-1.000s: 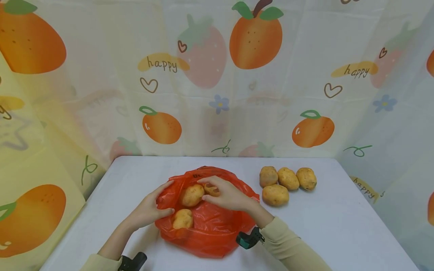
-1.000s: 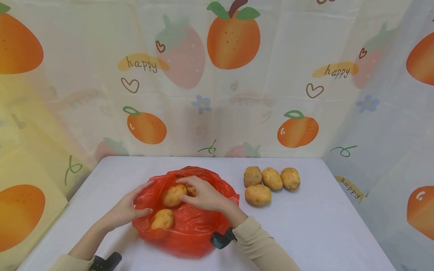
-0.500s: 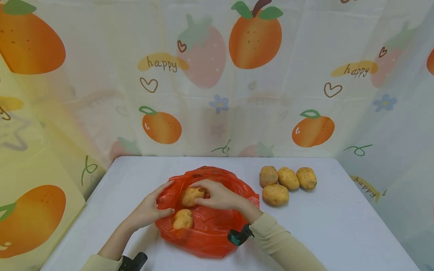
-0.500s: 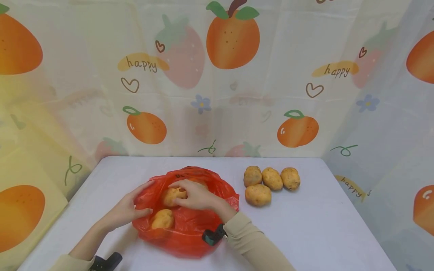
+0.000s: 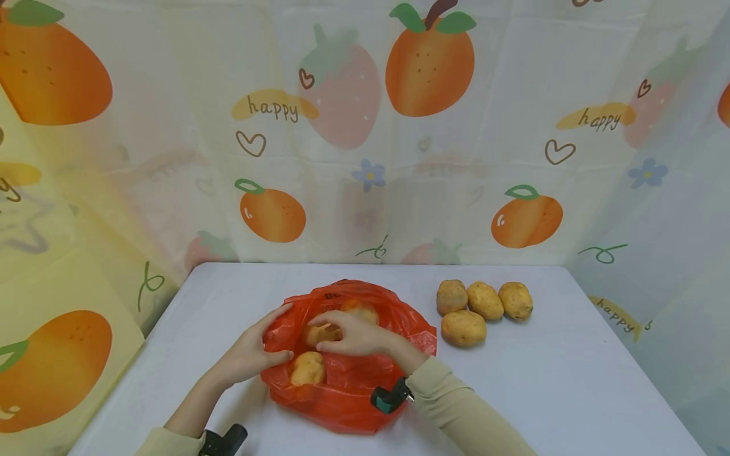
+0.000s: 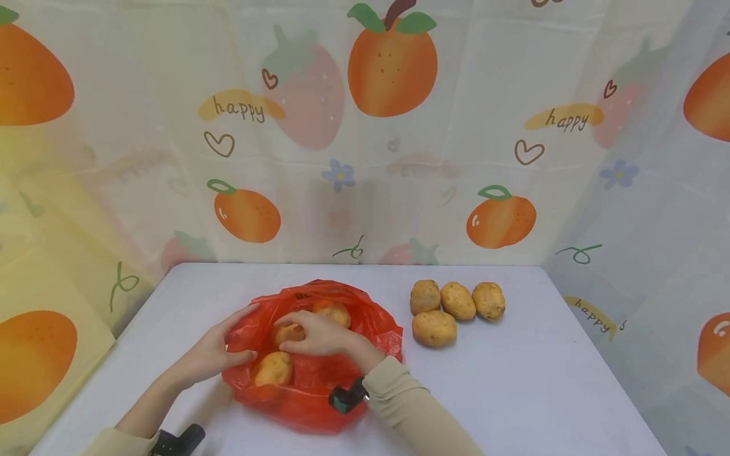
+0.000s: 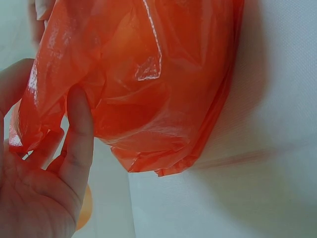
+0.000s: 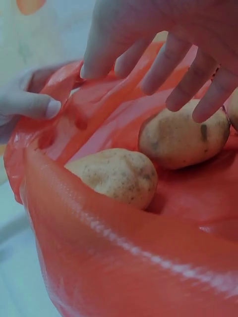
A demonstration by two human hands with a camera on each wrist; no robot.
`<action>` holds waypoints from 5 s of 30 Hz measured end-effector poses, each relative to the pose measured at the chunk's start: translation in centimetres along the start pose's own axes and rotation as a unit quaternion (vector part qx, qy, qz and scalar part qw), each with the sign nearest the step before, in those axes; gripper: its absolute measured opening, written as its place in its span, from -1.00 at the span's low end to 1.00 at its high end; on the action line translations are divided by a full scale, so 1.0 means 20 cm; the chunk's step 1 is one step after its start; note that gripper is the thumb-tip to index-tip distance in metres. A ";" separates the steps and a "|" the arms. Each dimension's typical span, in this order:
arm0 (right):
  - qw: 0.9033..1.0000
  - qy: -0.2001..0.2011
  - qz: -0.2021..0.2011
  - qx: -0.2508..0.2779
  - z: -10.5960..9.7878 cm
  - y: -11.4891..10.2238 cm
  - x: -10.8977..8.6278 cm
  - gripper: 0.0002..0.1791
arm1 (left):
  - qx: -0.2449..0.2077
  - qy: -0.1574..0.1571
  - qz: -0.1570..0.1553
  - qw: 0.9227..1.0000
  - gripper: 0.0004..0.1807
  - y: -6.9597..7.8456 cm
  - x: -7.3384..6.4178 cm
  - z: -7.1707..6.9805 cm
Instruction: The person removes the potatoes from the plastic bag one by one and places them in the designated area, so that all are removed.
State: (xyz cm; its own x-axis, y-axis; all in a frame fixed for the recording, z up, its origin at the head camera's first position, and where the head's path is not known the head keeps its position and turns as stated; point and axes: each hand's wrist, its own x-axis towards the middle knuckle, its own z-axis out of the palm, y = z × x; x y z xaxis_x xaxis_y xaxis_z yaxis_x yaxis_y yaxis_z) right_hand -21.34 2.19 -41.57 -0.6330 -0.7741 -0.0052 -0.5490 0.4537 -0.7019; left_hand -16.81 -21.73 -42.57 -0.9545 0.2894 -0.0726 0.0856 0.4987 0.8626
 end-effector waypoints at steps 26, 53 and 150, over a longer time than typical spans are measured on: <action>0.997 -0.079 -0.006 -0.027 0.09 -0.02 0.08 -0.46 | -0.004 -0.004 0.007 1.000 -0.12 0.00 0.00 -0.01; 0.992 -0.106 -0.003 -0.068 0.14 -0.01 0.06 -0.50 | -0.003 -0.002 0.003 1.000 -0.12 0.00 0.00 0.00; 0.998 0.060 -0.027 -0.007 -0.12 -0.02 -0.30 -0.44 | 0.002 0.006 -0.004 1.000 -0.12 0.01 0.00 0.00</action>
State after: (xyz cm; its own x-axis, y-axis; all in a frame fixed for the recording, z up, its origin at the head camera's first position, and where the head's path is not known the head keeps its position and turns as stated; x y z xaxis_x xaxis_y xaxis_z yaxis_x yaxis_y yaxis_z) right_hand -18.57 7.58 -39.55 -0.6628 -0.7393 0.1191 -0.5913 0.4192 -0.6890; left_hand -16.85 -21.65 -42.36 -0.9584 0.2759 -0.0733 0.0795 0.5044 0.8598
